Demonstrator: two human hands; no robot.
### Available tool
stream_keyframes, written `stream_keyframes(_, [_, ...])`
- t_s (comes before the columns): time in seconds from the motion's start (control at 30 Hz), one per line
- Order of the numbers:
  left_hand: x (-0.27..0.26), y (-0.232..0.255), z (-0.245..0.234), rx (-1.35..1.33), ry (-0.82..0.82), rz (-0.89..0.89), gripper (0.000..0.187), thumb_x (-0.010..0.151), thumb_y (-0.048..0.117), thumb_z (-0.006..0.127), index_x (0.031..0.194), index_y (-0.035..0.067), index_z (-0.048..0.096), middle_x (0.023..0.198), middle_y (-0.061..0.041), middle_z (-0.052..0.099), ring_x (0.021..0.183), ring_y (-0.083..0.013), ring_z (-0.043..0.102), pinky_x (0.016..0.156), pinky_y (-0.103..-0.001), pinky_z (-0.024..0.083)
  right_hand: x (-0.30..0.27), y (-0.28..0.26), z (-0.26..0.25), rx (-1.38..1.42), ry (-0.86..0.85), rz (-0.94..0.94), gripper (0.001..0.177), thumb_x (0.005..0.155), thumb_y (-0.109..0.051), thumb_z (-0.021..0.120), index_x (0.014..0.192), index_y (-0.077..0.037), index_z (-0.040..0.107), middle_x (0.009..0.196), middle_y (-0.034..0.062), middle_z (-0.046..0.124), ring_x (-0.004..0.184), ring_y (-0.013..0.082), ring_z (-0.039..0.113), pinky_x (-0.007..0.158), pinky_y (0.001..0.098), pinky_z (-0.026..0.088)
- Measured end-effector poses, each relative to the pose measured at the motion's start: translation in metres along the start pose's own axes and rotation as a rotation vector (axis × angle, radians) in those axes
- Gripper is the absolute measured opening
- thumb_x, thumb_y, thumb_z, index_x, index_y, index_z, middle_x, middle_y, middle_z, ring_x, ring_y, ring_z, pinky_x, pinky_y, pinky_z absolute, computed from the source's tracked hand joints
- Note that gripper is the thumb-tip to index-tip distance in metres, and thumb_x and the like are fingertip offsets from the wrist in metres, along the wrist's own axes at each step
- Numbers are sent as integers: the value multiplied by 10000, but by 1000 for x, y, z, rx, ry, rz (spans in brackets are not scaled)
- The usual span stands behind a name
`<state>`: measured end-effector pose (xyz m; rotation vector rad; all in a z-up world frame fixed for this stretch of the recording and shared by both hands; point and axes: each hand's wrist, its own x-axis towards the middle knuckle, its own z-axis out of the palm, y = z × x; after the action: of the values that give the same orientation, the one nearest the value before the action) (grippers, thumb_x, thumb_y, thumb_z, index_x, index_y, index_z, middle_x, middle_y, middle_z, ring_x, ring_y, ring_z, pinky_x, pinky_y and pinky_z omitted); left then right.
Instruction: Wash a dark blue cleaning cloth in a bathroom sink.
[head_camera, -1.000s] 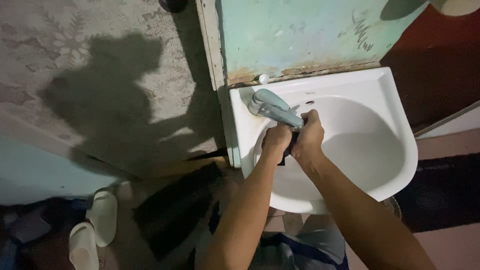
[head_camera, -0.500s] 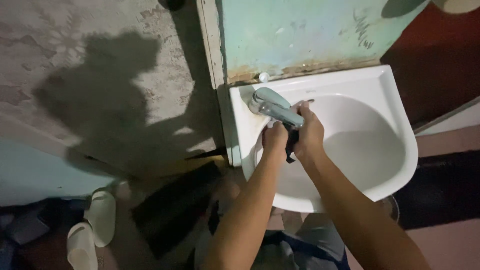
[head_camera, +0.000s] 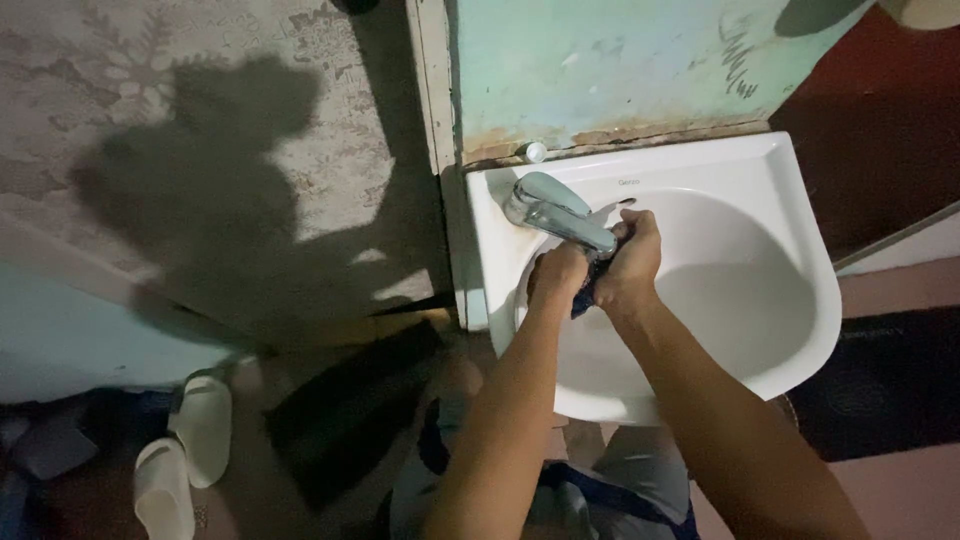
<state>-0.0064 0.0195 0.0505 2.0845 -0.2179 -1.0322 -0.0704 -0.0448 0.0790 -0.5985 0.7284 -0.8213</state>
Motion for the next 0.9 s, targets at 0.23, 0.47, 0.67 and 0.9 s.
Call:
stream_keyframes(0.23, [38, -13, 20, -260, -113, 25, 620, 1014, 448, 358, 1399, 8, 563, 1410, -151, 616, 1198, -274, 616, 992, -437, 469, 0, -2, 2, 39, 27, 42, 315, 907, -240, 548, 653, -169, 376, 606, 1, 367, 569, 178, 395, 542, 355, 382])
stream_keyframes(0.47, [5, -8, 5, -357, -133, 26, 607, 1005, 394, 395, 1398, -45, 543, 1382, -172, 610, 1159, -270, 609, 969, -414, 463, -2, -2, -1, 22, -8, 11, 288, 896, -189, 549, 673, -186, 367, 631, -16, 359, 585, 153, 347, 561, 343, 360])
stream_keyframes(0.67, [28, -23, 21, -512, -192, 144, 566, 969, 348, 447, 1330, -49, 624, 1242, -167, 671, 1033, -258, 633, 873, -402, 500, 5, -2, -5, 112, -73, 44, 280, 888, -182, 570, 677, -154, 388, 641, 4, 386, 620, 165, 409, 608, 327, 403])
stream_keyframes(0.9, [-38, 13, -15, -555, -143, -177, 631, 983, 539, 446, 1358, 58, 609, 1251, -150, 657, 1037, -264, 629, 817, -433, 509, -15, -31, 15, -152, -318, 54, 264, 926, -265, 460, 723, -99, 483, 732, 62, 554, 736, 197, 549, 722, 321, 501])
